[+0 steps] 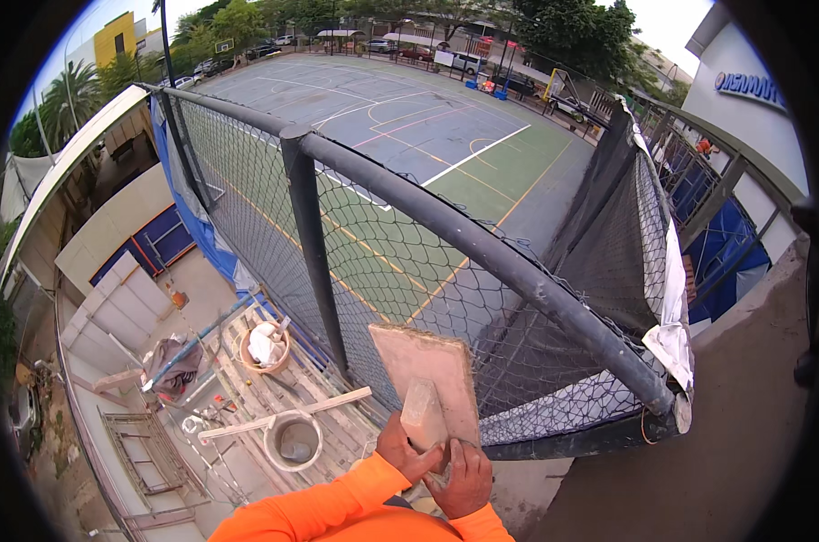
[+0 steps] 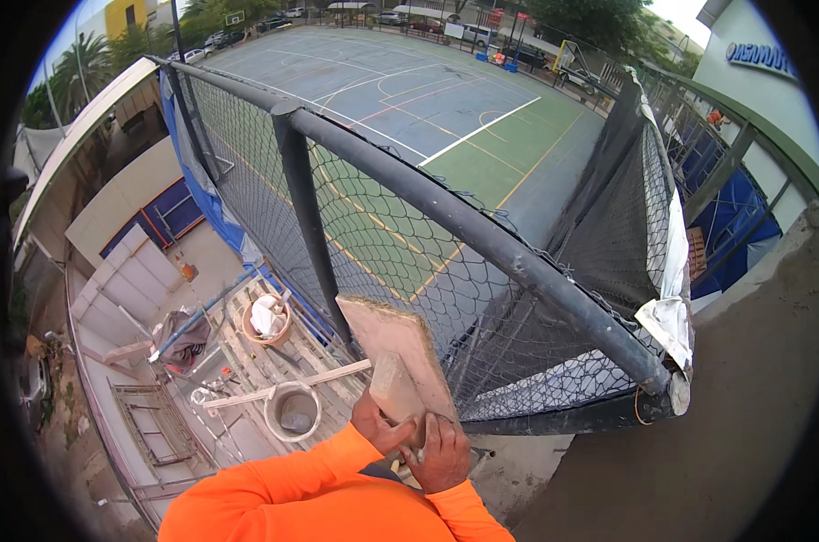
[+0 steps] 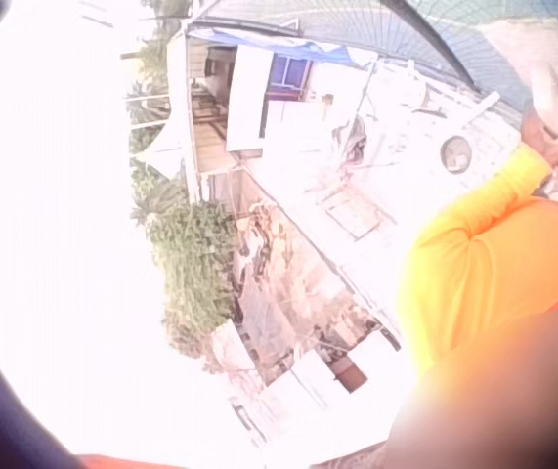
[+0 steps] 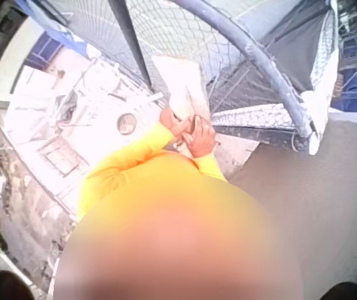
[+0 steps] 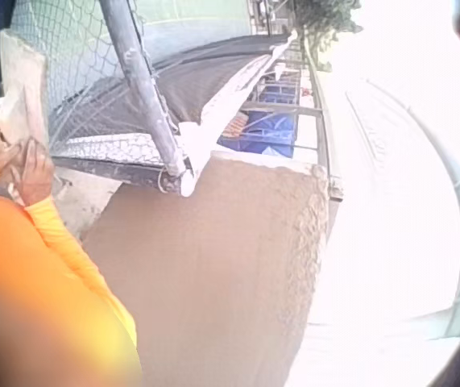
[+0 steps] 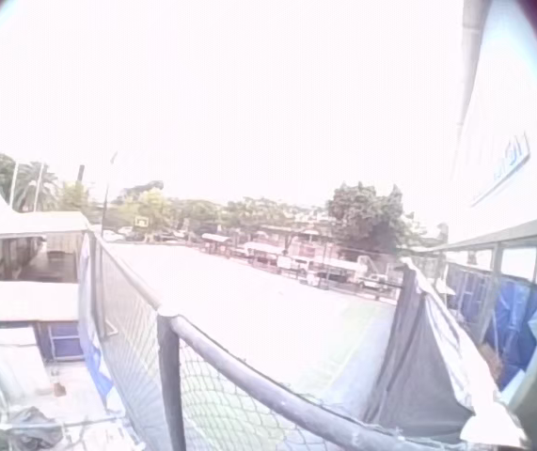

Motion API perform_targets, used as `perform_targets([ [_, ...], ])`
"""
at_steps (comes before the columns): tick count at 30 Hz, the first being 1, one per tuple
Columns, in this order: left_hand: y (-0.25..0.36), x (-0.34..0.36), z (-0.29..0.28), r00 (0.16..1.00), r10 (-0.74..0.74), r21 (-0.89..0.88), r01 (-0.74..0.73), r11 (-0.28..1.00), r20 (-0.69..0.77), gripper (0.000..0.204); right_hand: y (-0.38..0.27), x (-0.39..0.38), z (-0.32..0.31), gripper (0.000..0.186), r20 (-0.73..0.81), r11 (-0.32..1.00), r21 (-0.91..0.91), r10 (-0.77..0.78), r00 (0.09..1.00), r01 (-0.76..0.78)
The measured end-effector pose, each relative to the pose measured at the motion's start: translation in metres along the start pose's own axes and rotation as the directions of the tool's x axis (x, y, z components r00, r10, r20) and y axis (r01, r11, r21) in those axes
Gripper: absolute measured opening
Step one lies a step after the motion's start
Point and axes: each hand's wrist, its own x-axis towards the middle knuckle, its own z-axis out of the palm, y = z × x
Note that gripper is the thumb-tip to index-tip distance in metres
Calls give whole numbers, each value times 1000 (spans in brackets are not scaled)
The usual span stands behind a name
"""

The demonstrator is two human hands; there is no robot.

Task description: The person mixes cement in a bucket, then scoops it with a trowel and applies it to a vertical wall. They smooth the surface with a float, repeating the cycle of scooping and spreading to build up a uniform plaster layer.

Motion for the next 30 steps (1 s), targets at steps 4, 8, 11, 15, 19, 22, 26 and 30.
perform_targets([
  [4, 29, 4, 67, 944, 43, -159, 10, 987, 328, 66, 13, -23, -23, 59, -289, 918, -288, 189, 938, -273],
  [8, 74, -7, 120, 845, 125, -220, -9, 976, 519, 62, 32, -48, -58, 55, -515, 737, -465, 226, 827, -491],
  [11, 121, -18, 153, 732, 329, -406, -79, 911, 596, 56, 38, -69, -103, 48, -633, 675, -445, 228, 740, -589],
  [15, 176, -9, 173, 141, 759, -668, -392, 632, 636, 48, 43, -100, -194, 62, -774, 475, -463, 195, 602, -749],
  [19, 204, 41, 184, 211, 866, -553, -696, 458, 453, 36, 29, -146, -305, 74, -847, 161, -506, 97, 523, -848],
  [22, 202, 115, 195, 292, 887, -244, -887, 391, 358, 33, 6, -185, -383, 69, -869, -97, -490, -20, 494, -866],
  [26, 175, 208, 200, 385, 864, 158, -923, 352, 323, 30, -30, -230, -468, 63, -856, -436, -392, -149, 494, -810],
  [30, 150, 255, 209, 450, 803, 276, -890, 364, 391, 29, -49, -251, -537, 59, -844, -541, -248, -286, 453, -804],
])
